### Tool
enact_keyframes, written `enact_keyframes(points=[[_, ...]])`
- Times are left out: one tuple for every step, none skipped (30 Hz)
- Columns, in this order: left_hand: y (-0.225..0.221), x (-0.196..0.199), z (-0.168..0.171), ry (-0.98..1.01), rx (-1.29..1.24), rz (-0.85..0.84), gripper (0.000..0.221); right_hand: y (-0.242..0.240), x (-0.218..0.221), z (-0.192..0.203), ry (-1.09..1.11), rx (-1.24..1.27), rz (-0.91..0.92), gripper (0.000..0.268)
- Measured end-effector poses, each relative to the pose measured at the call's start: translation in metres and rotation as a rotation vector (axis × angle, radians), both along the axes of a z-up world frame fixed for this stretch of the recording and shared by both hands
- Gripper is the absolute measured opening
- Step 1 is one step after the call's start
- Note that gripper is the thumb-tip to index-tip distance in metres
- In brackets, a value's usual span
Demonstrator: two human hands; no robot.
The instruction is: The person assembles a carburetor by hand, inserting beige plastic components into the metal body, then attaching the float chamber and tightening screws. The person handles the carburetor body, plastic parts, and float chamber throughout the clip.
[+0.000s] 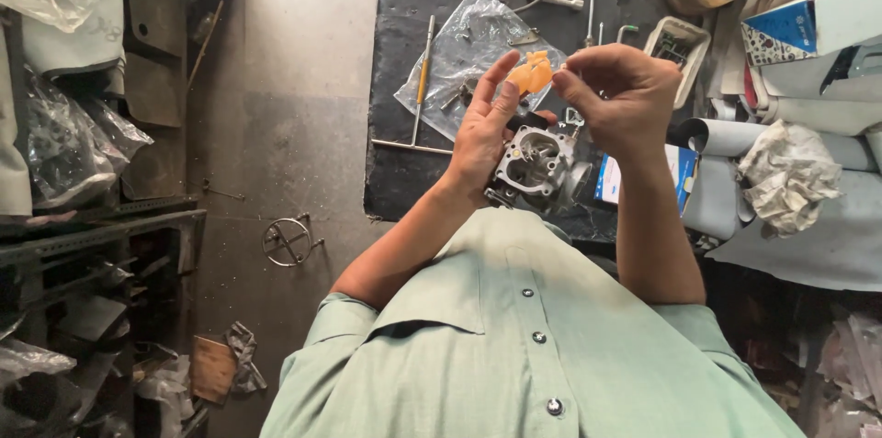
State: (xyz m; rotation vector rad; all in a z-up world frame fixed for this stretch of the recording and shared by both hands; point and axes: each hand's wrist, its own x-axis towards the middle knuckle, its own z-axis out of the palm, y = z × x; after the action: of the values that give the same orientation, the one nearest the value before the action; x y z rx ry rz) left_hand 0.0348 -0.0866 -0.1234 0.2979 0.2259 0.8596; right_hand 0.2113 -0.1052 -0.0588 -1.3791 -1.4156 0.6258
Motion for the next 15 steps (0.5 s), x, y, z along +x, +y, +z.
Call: enact_keyframes(points=[[0.0, 0.002, 0.002, 0.0, 0.002, -0.002, 0.054, 0.0, -0.001, 0.004, 0.0, 0.002, -0.002, 0.012], [-0.001, 0.003, 0.005, 0.021, -0.01, 0.012, 0.055, 0.001, -0.002, 0.007, -0.055, 0.063, 0.036, 0.011], [-0.001, 0.005, 0.007, 0.041, -0.022, 0.027, 0.056, 0.001, -0.004, 0.011, -0.11, 0.122, 0.075, 0.011], [-0.001, 0.005, 0.009, 0.042, -0.02, 0.023, 0.056, 0.001, -0.003, 0.011, -0.109, 0.123, 0.071, 0.011], [-0.001, 0.006, 0.01, 0.043, -0.014, 0.03, 0.056, 0.001, -0.003, 0.012, -0.118, 0.128, 0.072, 0.011], [-0.002, 0.006, 0.012, 0.043, -0.008, 0.036, 0.056, 0.001, -0.002, 0.012, -0.128, 0.133, 0.074, 0.012], [-0.001, 0.007, 0.013, 0.043, -0.007, 0.033, 0.056, 0.001, -0.002, 0.015, -0.128, 0.134, 0.07, 0.012], [-0.001, 0.008, 0.014, 0.056, -0.007, 0.045, 0.058, 0.0, -0.003, 0.018, -0.122, 0.061, 0.051, 0.011], [-0.001, 0.008, 0.015, 0.069, -0.007, 0.057, 0.06, 0.0, -0.004, 0.02, -0.117, -0.012, 0.032, 0.011], [-0.002, 0.009, 0.014, 0.071, -0.007, 0.055, 0.06, 0.001, -0.003, 0.018, -0.115, -0.012, 0.03, 0.011], [-0.002, 0.009, 0.014, 0.064, -0.001, 0.064, 0.061, 0.001, -0.001, 0.016, -0.079, -0.028, 0.038, 0.013], [-0.002, 0.01, 0.013, 0.056, 0.005, 0.073, 0.062, 0.002, 0.001, 0.015, -0.044, -0.044, 0.047, 0.018], [-0.002, 0.011, 0.012, 0.057, 0.006, 0.072, 0.062, 0.003, 0.0, 0.016, -0.043, -0.042, 0.045, 0.018], [-0.003, 0.011, 0.011, 0.054, 0.012, 0.074, 0.063, 0.003, 0.0, 0.017, -0.014, -0.079, 0.026, 0.018], [-0.003, 0.011, 0.009, 0.052, 0.017, 0.075, 0.064, 0.003, -0.001, 0.018, 0.015, -0.117, 0.007, 0.018]])
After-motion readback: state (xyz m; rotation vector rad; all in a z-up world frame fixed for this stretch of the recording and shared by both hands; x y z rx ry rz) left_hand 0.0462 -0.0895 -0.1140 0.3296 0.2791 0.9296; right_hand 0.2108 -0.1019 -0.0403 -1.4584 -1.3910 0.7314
